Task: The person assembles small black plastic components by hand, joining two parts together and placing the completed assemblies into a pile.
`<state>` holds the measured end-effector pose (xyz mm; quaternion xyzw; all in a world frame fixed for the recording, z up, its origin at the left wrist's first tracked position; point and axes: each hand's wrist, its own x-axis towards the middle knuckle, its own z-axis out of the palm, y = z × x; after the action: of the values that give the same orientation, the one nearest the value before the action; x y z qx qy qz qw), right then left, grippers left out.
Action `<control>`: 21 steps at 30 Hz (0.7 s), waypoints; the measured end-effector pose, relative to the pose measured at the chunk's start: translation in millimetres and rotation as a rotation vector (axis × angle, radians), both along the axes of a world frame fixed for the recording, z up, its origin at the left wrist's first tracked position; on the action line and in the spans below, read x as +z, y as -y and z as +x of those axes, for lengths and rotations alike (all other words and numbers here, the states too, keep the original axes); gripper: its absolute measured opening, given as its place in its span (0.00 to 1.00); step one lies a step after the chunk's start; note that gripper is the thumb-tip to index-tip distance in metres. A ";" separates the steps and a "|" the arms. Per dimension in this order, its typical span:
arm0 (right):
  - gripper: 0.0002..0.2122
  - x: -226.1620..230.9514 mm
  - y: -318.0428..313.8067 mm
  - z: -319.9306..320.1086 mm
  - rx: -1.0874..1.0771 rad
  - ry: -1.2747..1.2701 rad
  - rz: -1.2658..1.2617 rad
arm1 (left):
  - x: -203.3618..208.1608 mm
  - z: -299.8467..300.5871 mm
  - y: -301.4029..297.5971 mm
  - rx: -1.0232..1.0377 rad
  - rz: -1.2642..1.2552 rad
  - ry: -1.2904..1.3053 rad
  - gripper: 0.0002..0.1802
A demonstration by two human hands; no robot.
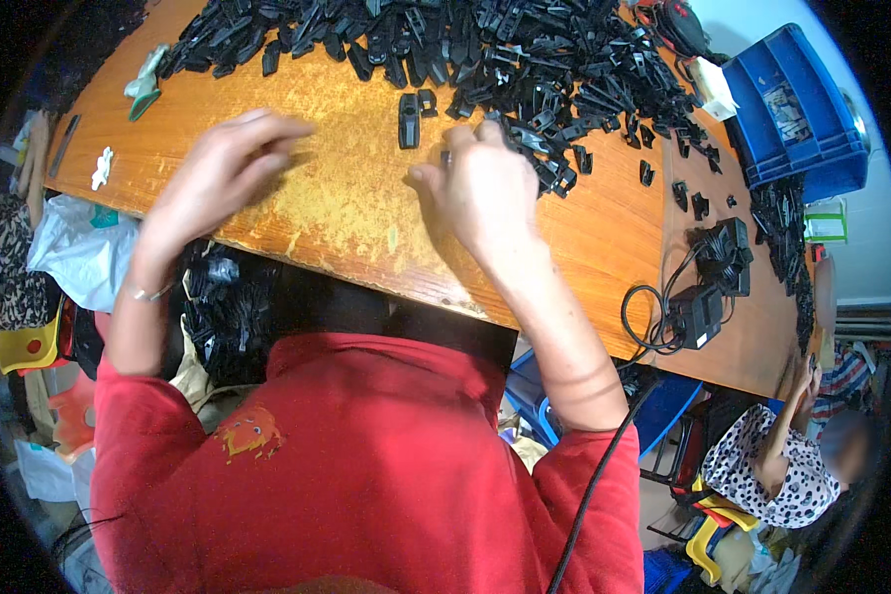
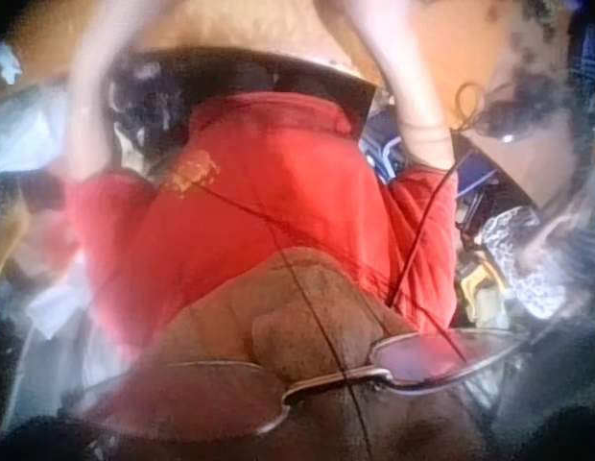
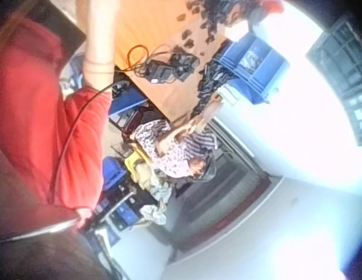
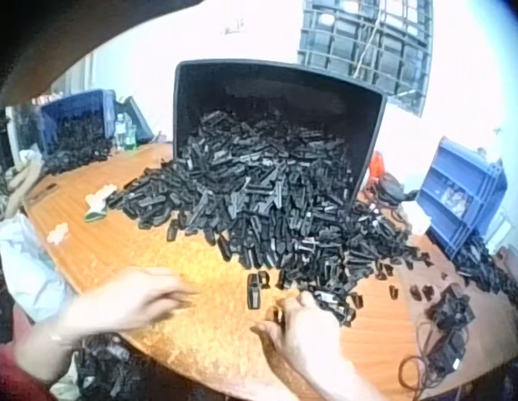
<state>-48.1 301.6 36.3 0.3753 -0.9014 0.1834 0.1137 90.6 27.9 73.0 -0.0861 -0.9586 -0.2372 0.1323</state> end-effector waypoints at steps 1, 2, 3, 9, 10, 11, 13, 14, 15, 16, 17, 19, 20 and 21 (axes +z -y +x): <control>0.16 1.6 5.8 4.2 -0.046 0.031 0.093 | -11.5 -23.6 -9.8 0.007 -0.008 -0.011 0.18; 0.15 -3.1 7.4 3.4 -0.035 0.075 0.091 | -28.0 -43.4 -20.5 0.021 -0.042 -0.121 0.19; 0.12 -3.6 6.2 2.7 0.009 0.093 0.059 | -37.3 -60.2 -34.7 0.032 -0.070 -0.193 0.20; 0.08 -5.5 -22.8 0.8 0.268 0.094 -0.083 | -53.6 -89.9 -64.9 0.038 -0.110 -0.183 0.14; 0.07 -2.4 -25.0 3.2 0.254 0.158 -0.100 | -55.9 -86.2 -60.0 0.011 -0.088 -0.161 0.13; 0.07 0.2 -26.1 4.2 0.243 0.223 -0.117 | -57.8 -82.0 -55.4 -0.014 -0.065 -0.138 0.13; 0.07 5.3 -29.4 2.0 0.227 0.272 -0.074 | -53.3 -68.5 -49.6 -0.033 -0.043 -0.123 0.13; 0.06 6.7 -31.3 -0.3 0.213 0.311 -0.027 | -52.5 -61.8 -47.8 -0.050 -0.018 -0.119 0.13; 0.06 6.8 -32.5 -4.2 0.219 0.320 -0.028 | -54.0 -56.1 -46.2 -0.044 -0.020 -0.110 0.13; 0.06 6.6 -33.7 -8.4 0.263 0.250 0.028 | -55.6 -50.8 -44.6 -0.035 0.053 -0.103 0.13; 0.05 6.4 -32.9 -10.3 0.307 0.178 0.084 | -57.6 -46.7 -41.8 -0.025 0.126 -0.098 0.13; 0.05 9.2 -26.1 -10.1 0.341 0.188 0.086 | -61.6 -41.4 -31.9 -0.011 0.093 -0.133 0.13; 0.05 9.8 -18.9 -8.4 0.337 0.191 0.013 | -63.4 -39.7 -28.2 -0.005 0.057 -0.172 0.13; 0.06 10.1 -11.6 -5.9 0.331 0.194 -0.060 | -64.7 -38.6 -26.4 0.000 0.061 -0.171 0.13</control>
<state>-54.1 313.1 46.4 0.4957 -0.8282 0.2614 0.0058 52.1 54.3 8.3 -0.1020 -0.9361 -0.2579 0.2162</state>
